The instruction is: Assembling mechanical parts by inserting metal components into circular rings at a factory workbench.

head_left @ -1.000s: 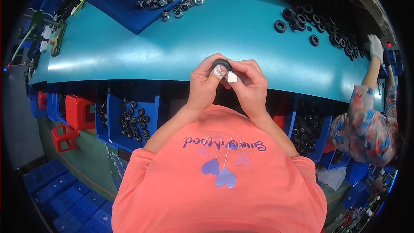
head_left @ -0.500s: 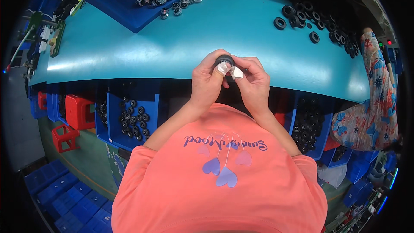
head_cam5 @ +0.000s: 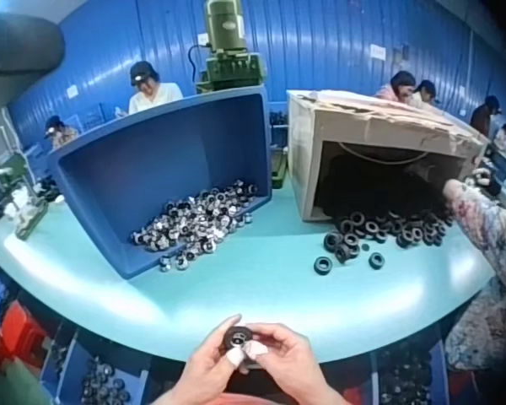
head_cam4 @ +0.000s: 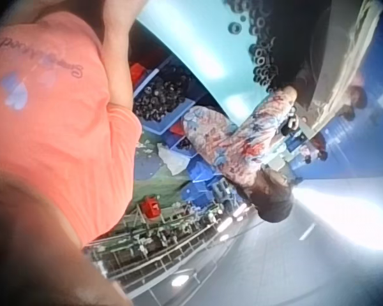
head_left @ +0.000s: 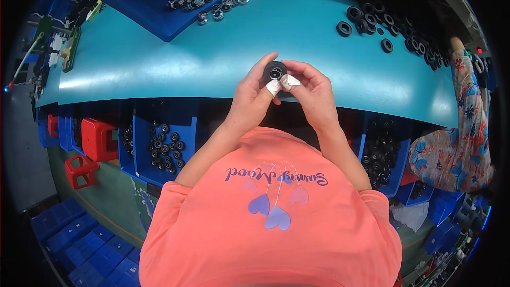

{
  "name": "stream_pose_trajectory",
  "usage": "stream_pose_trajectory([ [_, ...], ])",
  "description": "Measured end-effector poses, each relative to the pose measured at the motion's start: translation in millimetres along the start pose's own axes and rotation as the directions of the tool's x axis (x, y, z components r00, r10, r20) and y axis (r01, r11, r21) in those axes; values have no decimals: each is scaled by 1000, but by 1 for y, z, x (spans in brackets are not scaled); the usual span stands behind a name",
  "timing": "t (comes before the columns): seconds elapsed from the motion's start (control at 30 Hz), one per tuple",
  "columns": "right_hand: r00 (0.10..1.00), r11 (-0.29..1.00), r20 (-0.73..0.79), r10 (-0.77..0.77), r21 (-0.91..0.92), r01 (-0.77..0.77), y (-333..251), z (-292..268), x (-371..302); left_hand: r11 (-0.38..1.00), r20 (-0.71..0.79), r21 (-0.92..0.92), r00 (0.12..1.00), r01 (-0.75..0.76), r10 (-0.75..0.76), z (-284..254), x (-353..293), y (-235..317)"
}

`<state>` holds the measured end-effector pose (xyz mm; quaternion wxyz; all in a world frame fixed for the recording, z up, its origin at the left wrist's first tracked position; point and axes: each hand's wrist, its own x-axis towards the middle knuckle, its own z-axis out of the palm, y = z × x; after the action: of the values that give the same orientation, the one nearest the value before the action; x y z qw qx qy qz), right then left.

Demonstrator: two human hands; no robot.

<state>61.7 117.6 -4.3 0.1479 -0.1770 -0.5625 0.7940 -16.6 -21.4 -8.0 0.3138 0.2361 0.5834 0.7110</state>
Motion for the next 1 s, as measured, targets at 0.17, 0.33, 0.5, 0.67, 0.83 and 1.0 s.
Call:
stream_pose_trajectory([
  [0.17,999,998,-33,-23,-66,21,13,-4,5,977,16,213,1000,-22,19,3,-1,2],
  [0.33,999,999,-44,-9,-44,7,9,-2,6,965,15,260,1000,-29,25,3,-2,0],
  [0.5,999,980,-40,-17,-200,9,7,-5,12,884,22,418,975,-209,221,3,-1,-13],
  [0.67,992,993,60,108,41,-111,-6,-7,15,999,-26,-44,1000,-9,8,4,3,-3],
  [0.83,989,993,91,117,-21,-116,-7,-9,12,985,92,-164,995,56,-41,-7,7,1],
  [1.0,978,984,107,177,-3,-178,-2,-12,12,993,114,-99,992,72,-60,-11,6,1],
])
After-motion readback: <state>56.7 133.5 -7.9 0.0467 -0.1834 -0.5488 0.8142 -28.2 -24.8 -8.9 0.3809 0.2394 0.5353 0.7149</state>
